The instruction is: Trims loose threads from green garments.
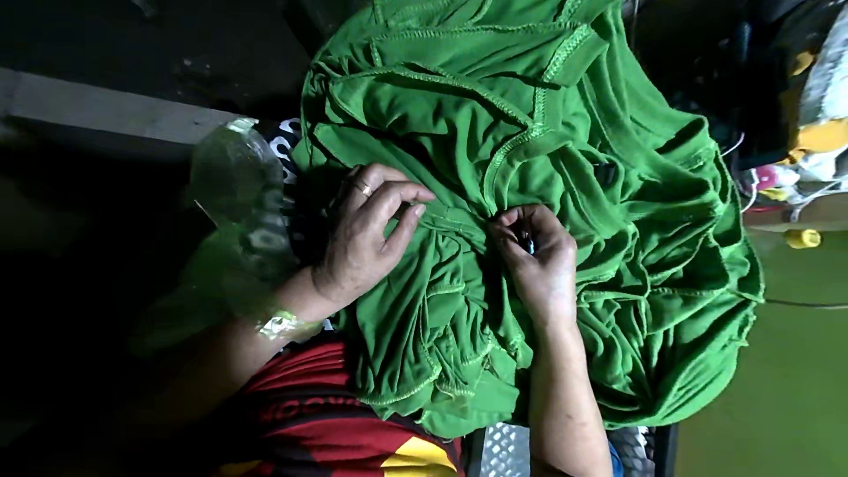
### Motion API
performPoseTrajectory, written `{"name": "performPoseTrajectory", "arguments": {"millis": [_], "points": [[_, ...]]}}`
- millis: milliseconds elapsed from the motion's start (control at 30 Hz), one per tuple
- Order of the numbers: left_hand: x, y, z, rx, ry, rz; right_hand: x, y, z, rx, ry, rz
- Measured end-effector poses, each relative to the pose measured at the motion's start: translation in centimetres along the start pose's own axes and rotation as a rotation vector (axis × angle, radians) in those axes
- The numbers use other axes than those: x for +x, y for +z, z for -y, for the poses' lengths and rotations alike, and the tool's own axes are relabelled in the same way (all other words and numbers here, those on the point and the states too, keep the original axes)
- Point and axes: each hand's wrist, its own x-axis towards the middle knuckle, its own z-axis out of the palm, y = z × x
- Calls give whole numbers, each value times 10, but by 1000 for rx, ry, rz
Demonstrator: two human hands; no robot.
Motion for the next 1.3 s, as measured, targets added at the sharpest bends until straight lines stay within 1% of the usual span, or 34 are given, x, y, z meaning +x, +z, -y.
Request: {"name": "performPoseTrajectory", "arguments": {"millis": [67,167,300,367,433,500,567,633,733,833,967,1233,1300], "points": [[5,-2,-7,-29,71,31,1,0,0,-14,-4,2],[7,7,-11,-39,33,168,1,0,0,-24,-8,6],[9,22,-7,-60,-18,167,0,1,-1,-10,-16,7],[14,17,-5,-161,-102,194,-1,0,-1,-7,-23,8],[20,5,-2,-259,-246,271,-2,0,-3,2,-42,-3],[24,-6,-1,-352,-415,303,-2,1,-5,2,-66,-9],[25,-13,0,-462,-543,258,-3,1,-8,-1,-100,-20],[25,-17,1,-480,-586,206,-4,1,-11,0,-131,-32],[23,-23,-4,-309,-532,226,-3,2,-15,6,-171,-59],[18,-19,-2,-165,-393,234,-4,4,-17,10,-190,-79],[14,-15,3,-105,-269,202,-4,4,-18,0,-195,-81],[9,-8,5,-3,-140,174,-5,6,-17,-17,-164,-86],[7,-4,2,69,-112,196,-5,7,-17,-26,-164,-85]]}}
